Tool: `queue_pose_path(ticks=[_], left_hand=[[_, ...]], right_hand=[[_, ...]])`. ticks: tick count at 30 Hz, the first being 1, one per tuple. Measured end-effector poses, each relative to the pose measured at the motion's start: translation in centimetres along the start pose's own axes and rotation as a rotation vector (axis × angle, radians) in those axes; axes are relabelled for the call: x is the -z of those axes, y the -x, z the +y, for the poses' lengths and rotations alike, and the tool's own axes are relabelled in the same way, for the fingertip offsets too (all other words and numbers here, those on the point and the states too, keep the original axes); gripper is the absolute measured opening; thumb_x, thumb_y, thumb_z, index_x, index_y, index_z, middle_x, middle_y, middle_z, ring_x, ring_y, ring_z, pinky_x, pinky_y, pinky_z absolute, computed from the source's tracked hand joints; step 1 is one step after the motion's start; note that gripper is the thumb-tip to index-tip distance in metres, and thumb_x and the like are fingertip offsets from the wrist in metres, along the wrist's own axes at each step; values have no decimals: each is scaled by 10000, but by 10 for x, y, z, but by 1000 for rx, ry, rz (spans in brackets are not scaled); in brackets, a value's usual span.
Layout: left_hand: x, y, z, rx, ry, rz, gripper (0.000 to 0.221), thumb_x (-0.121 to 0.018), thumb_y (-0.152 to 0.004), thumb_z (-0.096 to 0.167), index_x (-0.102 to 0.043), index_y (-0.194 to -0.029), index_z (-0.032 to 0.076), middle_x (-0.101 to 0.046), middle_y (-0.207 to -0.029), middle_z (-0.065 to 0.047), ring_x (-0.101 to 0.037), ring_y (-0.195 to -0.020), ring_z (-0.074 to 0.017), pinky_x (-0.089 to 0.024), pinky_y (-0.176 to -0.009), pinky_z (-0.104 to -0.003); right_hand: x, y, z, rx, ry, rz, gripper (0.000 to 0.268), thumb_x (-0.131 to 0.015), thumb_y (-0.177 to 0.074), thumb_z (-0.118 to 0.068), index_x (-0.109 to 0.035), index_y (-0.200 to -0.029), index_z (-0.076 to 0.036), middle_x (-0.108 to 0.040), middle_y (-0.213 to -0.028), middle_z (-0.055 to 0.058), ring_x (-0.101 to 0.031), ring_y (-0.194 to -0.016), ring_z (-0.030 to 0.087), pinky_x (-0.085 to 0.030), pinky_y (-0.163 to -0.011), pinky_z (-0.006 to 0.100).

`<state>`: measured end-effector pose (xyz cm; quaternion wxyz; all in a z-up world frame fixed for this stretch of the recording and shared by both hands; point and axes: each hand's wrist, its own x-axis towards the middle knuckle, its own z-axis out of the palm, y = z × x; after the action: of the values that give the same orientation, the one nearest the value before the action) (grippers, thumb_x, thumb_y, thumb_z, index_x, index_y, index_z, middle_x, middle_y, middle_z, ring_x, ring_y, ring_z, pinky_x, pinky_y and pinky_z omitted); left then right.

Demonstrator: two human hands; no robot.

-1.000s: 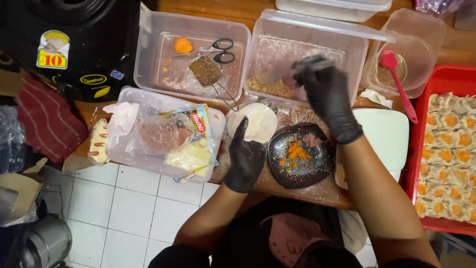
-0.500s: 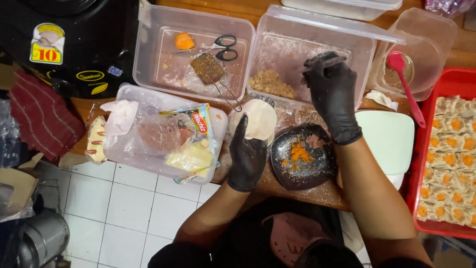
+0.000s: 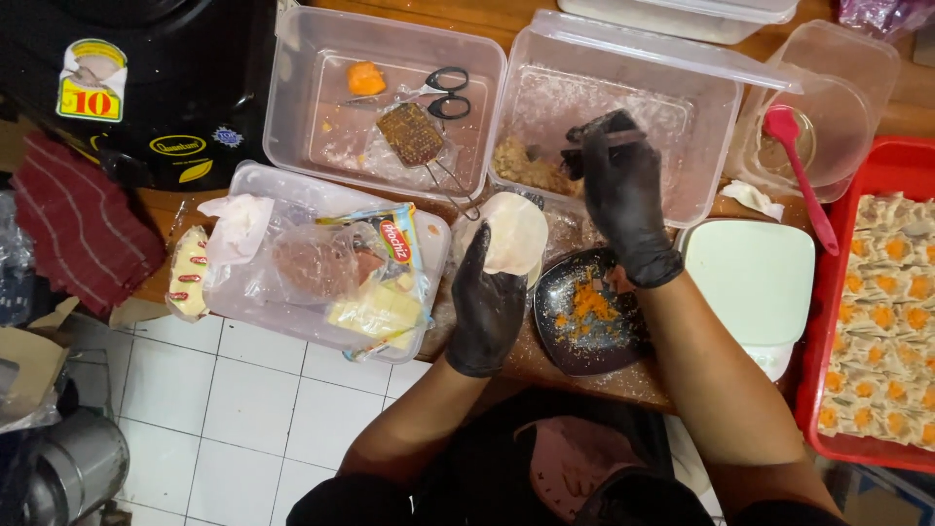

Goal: Filling circular dough wrappers with meat mixture and folding the edges to create dumplings.

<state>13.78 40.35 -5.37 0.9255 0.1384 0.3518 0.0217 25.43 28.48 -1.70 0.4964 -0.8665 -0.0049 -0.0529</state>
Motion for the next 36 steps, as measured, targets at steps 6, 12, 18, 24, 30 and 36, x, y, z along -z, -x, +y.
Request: queue_pose_path(ticks=[6, 12, 18, 24, 30, 36], left_hand=[[-2, 7, -7, -471, -620, -258, 481, -612, -913, 25, -464, -1363, -64, -512, -1395, -291, -455, -1345, -252, -385, -1122, -373], [-8, 1, 10, 123, -34, 97, 406, -645, -890, 279, -626, -1245, 85, -643, -1295, -139, -621, -1181, -240, -456, -1046, -391], [-13, 8, 13, 148, -26, 127, 401, -681, -862, 269, -639, -1221, 93, -662, -1258, -148, -643, -1140, -245, -496, -988, -383], [-9, 7, 9, 152, -27, 64, 396, -655, -883, 272, -637, -1230, 80, -659, -1259, -165, -647, -1139, -257, -489, -1009, -377], [24, -12, -1, -59, -243, -133, 441, -617, -877, 145, -542, -1292, 18, -634, -1258, -195, -638, -998, -237, -497, -901, -343], [46, -37, -17, -696, -1014, -637, 732, -548, -815, -178, -262, -1476, -51, -557, -1276, -257, -623, -537, -141, -533, -569, -226]], right_hand=[[-1, -18, 44, -407, -510, 36, 148, -539, -910, -181, -578, -852, -50, -666, -760, 142, -695, -616, 211, -618, -582, 335], [9, -10, 14, -220, -440, 144, 176, -570, -964, -132, -622, -818, -50, -688, -770, 126, -724, -725, 221, -595, -708, 350], [28, 3, 5, 293, -36, 205, 229, -673, -1032, -78, -685, -875, 88, -676, -811, 266, -665, -838, 284, -522, -779, 378], [28, 16, 3, 355, 14, 141, 241, -594, -1078, -102, -664, -887, 26, -683, -820, 211, -681, -829, 359, -532, -815, 467], [9, 6, 6, 372, 94, 26, 141, -661, -1009, -72, -686, -870, -82, -670, -774, 90, -676, -781, 283, -540, -740, 383], [26, 3, 20, 424, -55, 150, 134, -680, -1024, -1, -679, -890, -2, -696, -874, 172, -683, -890, 329, -519, -885, 385]])
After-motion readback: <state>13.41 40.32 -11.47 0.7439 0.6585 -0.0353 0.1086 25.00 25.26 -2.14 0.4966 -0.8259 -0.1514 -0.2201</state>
